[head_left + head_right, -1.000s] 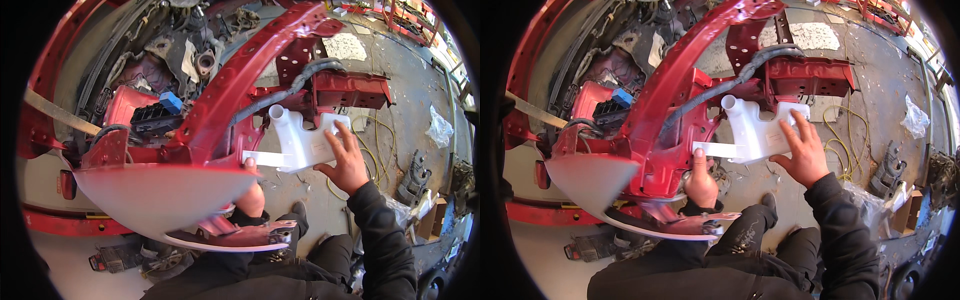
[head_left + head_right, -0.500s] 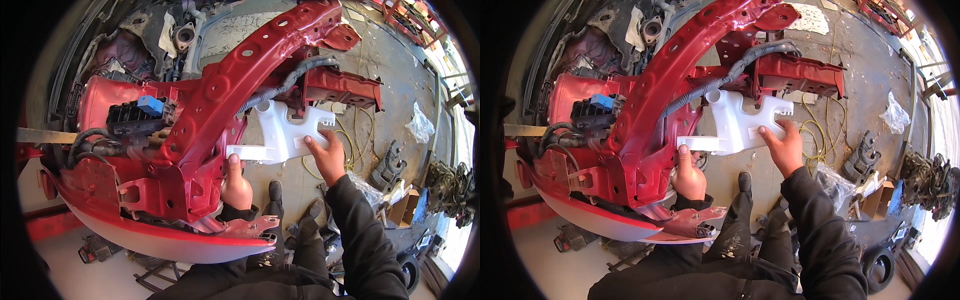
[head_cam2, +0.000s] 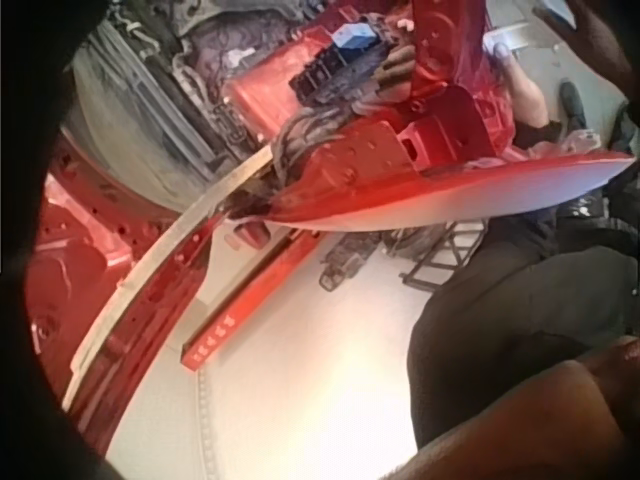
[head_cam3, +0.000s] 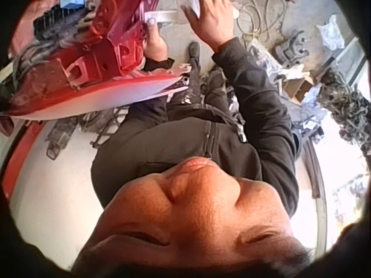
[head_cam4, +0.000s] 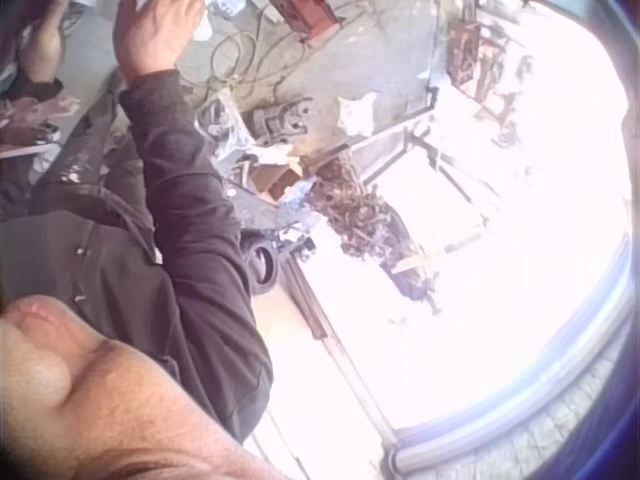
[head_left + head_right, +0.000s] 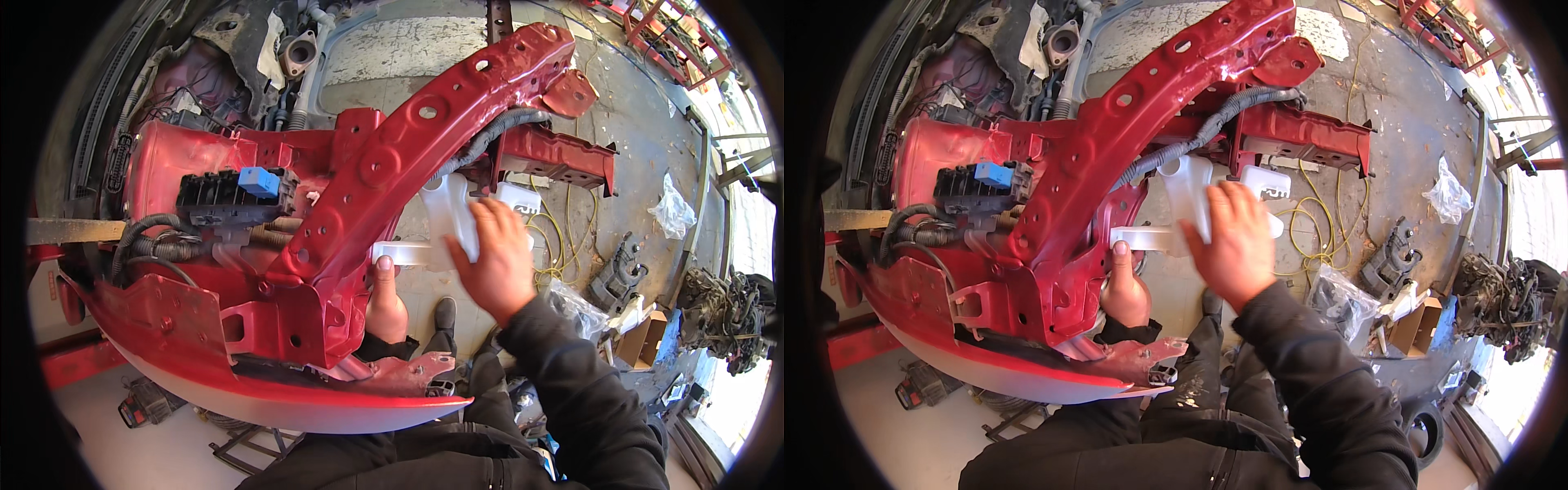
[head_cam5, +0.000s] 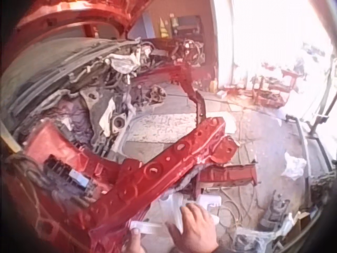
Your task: The person handles a white plastic coolant reservoir, repeatedly positioning it against the red car frame to check fit. They retrieve a socket wrench and hammer from a tool cart, then use the socket as a drift to tap a bolt into the reservoir mounting hole. The person continues to align and adjust the reservoir near the engine bay.
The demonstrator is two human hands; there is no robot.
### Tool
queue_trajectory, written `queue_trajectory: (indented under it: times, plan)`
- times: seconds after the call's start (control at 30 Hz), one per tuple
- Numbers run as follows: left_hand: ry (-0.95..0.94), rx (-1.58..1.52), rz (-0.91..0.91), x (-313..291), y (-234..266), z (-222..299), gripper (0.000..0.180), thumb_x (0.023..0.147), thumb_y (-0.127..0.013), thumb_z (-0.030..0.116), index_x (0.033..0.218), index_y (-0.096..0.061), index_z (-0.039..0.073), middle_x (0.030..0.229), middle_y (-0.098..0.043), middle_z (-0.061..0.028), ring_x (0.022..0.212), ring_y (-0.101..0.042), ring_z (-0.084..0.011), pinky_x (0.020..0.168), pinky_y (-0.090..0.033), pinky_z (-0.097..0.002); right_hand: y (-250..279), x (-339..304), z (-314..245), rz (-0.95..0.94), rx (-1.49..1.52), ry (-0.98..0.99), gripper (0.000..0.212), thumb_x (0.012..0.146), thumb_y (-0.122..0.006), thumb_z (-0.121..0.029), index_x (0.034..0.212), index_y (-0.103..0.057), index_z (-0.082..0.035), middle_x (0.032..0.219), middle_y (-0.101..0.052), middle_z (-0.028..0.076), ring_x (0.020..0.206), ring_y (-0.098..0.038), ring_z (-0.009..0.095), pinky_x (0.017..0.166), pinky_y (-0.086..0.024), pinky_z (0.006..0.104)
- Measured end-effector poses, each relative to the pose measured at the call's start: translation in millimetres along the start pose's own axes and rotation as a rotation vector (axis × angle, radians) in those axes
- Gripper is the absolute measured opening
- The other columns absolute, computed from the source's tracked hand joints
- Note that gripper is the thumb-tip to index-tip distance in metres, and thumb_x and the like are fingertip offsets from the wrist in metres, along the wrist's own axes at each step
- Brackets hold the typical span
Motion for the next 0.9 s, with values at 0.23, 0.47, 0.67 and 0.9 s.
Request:
queue_trajectory:
  times: [0.23, 0.47, 0.67, 0.9]
  plan:
    - [-0.059, 0.022, -0.002, 2, -2, 10, 0.036, 0.106, -0.077, 0.030, 0.125, -0.070, 0.001, 0.115, -0.075, -0.0075, 0.098, -0.072, -0.0202, 0.082, -0.057, -0.0340, -48, 24, -17, -0.224, -0.132, -0.173, 0.073, 0.101, -0.072, -0.037, 0.153, -0.049, 0.009, 0.154, -0.055, 0.036, 0.138, -0.058, 0.050, 0.122, -0.040, 0.0623]
    - [-0.029, 0.052, 0.004, 0, -3, 11, 0.034, 0.106, -0.077, 0.032, 0.117, -0.073, 0.000, 0.110, -0.076, -0.0081, 0.096, -0.072, -0.0198, 0.081, -0.057, -0.0340, -54, 36, -8, -0.214, -0.067, -0.209, 0.063, 0.103, -0.070, -0.031, 0.148, -0.052, 0.009, 0.151, -0.056, 0.040, 0.128, -0.064, 0.055, 0.117, -0.044, 0.0643]
    - [-0.013, 0.020, 0.040, 2, -3, 5, 0.034, 0.107, -0.075, 0.033, 0.111, -0.074, -0.001, 0.104, -0.074, -0.0061, 0.090, -0.068, -0.0170, 0.081, -0.053, -0.0341, -57, 40, -9, -0.212, -0.037, -0.268, 0.063, 0.102, -0.072, -0.030, 0.144, -0.054, 0.013, 0.135, -0.063, 0.039, 0.121, -0.067, 0.056, 0.111, -0.049, 0.0622]
    - [-0.032, 0.032, 0.002, 4, 0, 3, 0.036, 0.105, -0.077, 0.034, 0.119, -0.072, 0.001, 0.108, -0.074, -0.0071, 0.091, -0.068, -0.0177, 0.082, -0.053, -0.0329, -62, 37, -10, -0.187, -0.062, -0.242, 0.083, 0.092, -0.080, -0.037, 0.149, -0.046, 0.014, 0.141, -0.058, 0.039, 0.120, -0.070, 0.052, 0.116, -0.047, 0.0582]
Point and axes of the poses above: each hand's wrist, its own x-axis towards the middle knuckle, its own y-axis out of the back of the hand, z = x × y, the point moved 3 cm from there along x, towards the middle knuckle
